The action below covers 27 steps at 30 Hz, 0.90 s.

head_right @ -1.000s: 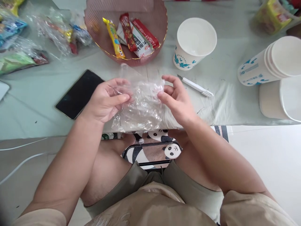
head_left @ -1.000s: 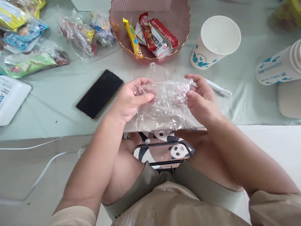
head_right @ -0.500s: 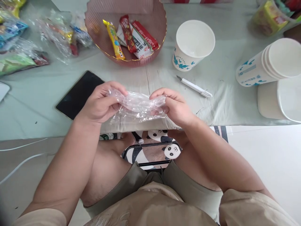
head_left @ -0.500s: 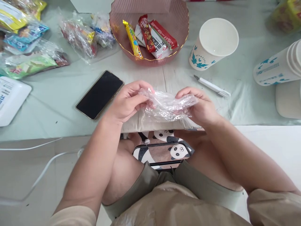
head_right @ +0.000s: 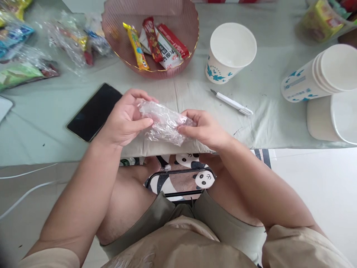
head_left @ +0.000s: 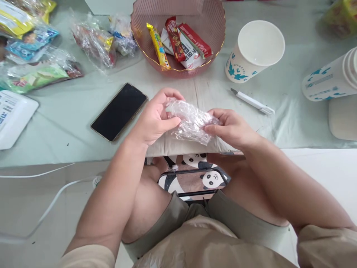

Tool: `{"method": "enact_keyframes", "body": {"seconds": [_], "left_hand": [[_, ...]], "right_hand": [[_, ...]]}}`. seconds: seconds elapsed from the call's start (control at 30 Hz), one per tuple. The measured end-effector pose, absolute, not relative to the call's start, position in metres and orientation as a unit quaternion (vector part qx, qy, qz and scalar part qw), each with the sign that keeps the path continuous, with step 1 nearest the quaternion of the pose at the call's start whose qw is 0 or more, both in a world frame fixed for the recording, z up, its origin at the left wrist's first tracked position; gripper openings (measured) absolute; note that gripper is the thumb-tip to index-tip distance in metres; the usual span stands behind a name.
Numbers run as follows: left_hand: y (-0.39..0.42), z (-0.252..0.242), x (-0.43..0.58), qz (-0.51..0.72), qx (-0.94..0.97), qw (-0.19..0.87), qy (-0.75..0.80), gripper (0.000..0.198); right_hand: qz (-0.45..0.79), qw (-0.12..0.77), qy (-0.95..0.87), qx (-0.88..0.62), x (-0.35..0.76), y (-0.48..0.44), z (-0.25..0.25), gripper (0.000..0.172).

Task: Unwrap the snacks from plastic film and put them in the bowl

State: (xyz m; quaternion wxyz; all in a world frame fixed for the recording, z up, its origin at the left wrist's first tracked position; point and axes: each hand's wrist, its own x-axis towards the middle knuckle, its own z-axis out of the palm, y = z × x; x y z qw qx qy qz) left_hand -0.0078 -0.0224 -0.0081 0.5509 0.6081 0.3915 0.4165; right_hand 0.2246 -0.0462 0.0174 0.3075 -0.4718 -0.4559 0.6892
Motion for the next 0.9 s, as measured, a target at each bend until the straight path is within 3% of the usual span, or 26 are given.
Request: {"method": "enact_keyframes", "body": {"seconds": [0.13, 0.2, 0.33, 0.4, 0.53, 0.67, 0.7, 0.8, 0.9], "left_hand": [[-0.023, -0.017, -0.005, 0.464, 0.712, 0.279, 0.448, 0.026], [-0.027, -0.014, 0.0, 0.45, 0.756, 0.211, 0.426, 0.02], [-0.037, -0.002, 0.013, 0.348, 0.775, 0.374, 0.373, 0.047], [-0.039, 0.0, 0.018, 0.309, 0.738, 0.457, 0.389, 0.057], [-0.037, -0.004, 0.022, 0.34, 0.67, 0.511, 0.417, 0.055], [-0.034, -0.006, 0.022, 0.365, 0.67, 0.496, 0.415, 0.052], [-0.034, -0.006, 0.022, 0.362, 0.664, 0.505, 0.416, 0.048], [-0.036, -0.003, 0.024, 0.369, 0.603, 0.558, 0.434, 0.043], [-0.037, 0.0, 0.025, 0.377, 0.544, 0.592, 0.46, 0.037]], "right_hand": [[0.681, 0.323, -0.471, -0.459, 0.223, -0.049, 0.019, 0.017], [0.665, 0.335, -0.489, -0.455, 0.221, -0.05, 0.018, 0.014], [0.624, 0.356, -0.558, -0.416, 0.22, -0.05, 0.015, 0.006], [0.597, 0.352, -0.601, -0.399, 0.221, -0.05, 0.012, 0.01], [0.441, 0.361, -0.684, -0.456, 0.222, -0.051, 0.003, 0.022], [0.372, 0.393, -0.692, -0.477, 0.22, -0.051, 0.0, 0.053], [0.386, 0.388, -0.691, -0.473, 0.219, -0.051, 0.001, 0.053], [0.424, 0.371, -0.655, -0.503, 0.215, -0.051, 0.004, 0.034], [0.486, 0.401, -0.585, -0.511, 0.214, -0.049, 0.007, 0.04]]}}
